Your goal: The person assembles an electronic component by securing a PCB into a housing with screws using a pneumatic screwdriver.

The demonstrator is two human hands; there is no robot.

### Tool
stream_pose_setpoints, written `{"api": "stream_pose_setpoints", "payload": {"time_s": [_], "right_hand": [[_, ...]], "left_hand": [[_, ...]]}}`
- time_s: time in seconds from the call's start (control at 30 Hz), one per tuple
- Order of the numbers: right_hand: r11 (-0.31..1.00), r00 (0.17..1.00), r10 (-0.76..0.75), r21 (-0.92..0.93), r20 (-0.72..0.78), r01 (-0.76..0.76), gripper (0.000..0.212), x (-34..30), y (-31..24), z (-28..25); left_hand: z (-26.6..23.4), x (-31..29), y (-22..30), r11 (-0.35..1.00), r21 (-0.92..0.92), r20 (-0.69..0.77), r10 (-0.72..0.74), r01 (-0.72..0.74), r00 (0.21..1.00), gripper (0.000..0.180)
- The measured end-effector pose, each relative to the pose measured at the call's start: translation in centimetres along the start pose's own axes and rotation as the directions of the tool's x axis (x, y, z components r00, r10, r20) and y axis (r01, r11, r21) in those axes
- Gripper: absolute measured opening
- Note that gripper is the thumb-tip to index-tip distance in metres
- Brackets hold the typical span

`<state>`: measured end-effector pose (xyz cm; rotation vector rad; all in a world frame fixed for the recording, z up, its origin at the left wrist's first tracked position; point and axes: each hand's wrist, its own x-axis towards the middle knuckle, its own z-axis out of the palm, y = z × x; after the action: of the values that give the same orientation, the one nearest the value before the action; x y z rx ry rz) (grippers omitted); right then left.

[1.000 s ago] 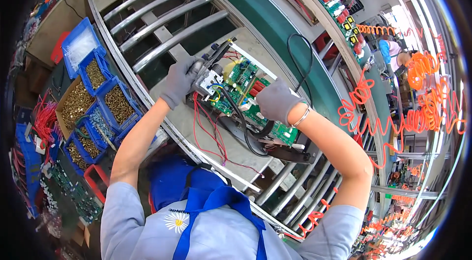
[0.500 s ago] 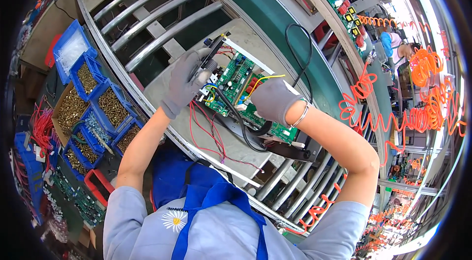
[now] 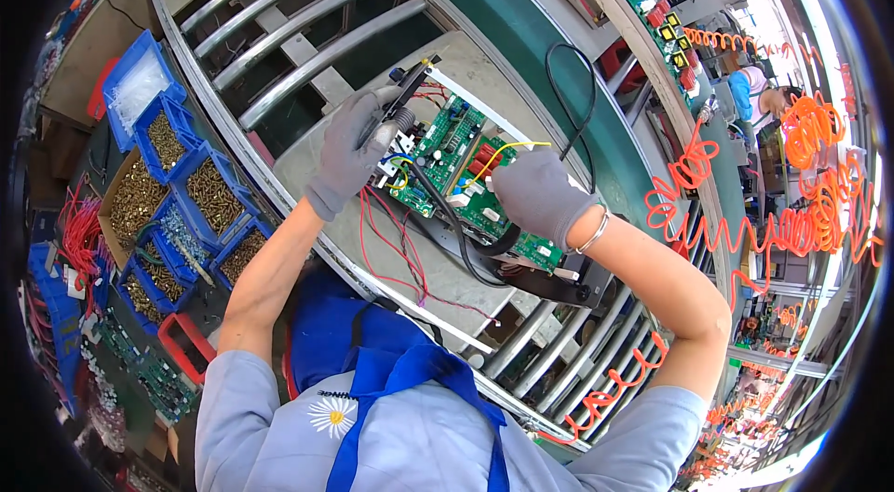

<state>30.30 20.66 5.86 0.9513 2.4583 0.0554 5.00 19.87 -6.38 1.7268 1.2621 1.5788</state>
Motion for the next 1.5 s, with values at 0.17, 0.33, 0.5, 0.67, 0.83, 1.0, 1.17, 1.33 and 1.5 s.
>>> {"api": "stream_pose_setpoints", "payload": {"time_s": [0.17,0.33,0.5,0.67,0.83,1.0,1.17,1.33,1.5], "right_hand": [[0.999,1.0,-0.029,-0.024,-0.012,0.028,0.005,0.2,-0.2,0.6],[0.994,0.997,-0.08,-0.076,-0.023,0.078,0.005,0.1,-0.4,0.9],[0.969,0.979,-0.108,-0.202,0.172,0.142,0.008,0.8,-1.6,-0.7],[0.983,0.951,-0.106,-0.115,0.29,0.145,0.01,4.0,-1.8,-1.9],[0.985,0.96,-0.113,-0.098,0.258,0.142,0.011,5.1,-1.3,-2.9],[0.955,0.906,-0.208,-0.125,0.368,0.269,0.015,6.8,-1.9,-3.5],[0.966,0.844,-0.153,-0.103,0.514,0.238,0.023,6.8,-2.0,-1.6],[0.986,0.91,-0.116,-0.068,0.397,0.155,0.025,5.0,-0.8,-0.1],[0.994,0.979,-0.003,-0.105,0.202,0.025,0.02,3.1,-3.1,-1.4]], "left_hand": [[0.0,-0.2,0.4,1.0,0.025,0.017,-0.006,0.006,1.0,0.038],[0.1,-0.7,0.4,0.999,0.033,0.0,0.012,-0.012,1.0,0.038],[-0.1,-1.1,0.8,0.999,0.047,0.016,-0.008,0.007,1.0,0.038],[0.0,-0.3,0.3,0.998,0.057,0.022,-0.009,0.007,1.0,0.039],[-0.3,0.6,0.3,0.997,0.071,0.053,-0.011,0.007,0.999,0.043],[0.2,-0.9,-0.6,0.999,-0.017,0.006,0.028,-0.028,1.0,0.054],[-0.7,-3.2,1.8,0.991,0.133,0.009,0.031,-0.031,0.999,0.057],[-3.1,-13.7,3.5,0.968,0.242,-0.088,-0.048,0.068,0.995,0.058],[-6.6,-34.4,-1.7,0.79,0.331,-0.136,-0.502,0.517,0.854,0.034]]}}
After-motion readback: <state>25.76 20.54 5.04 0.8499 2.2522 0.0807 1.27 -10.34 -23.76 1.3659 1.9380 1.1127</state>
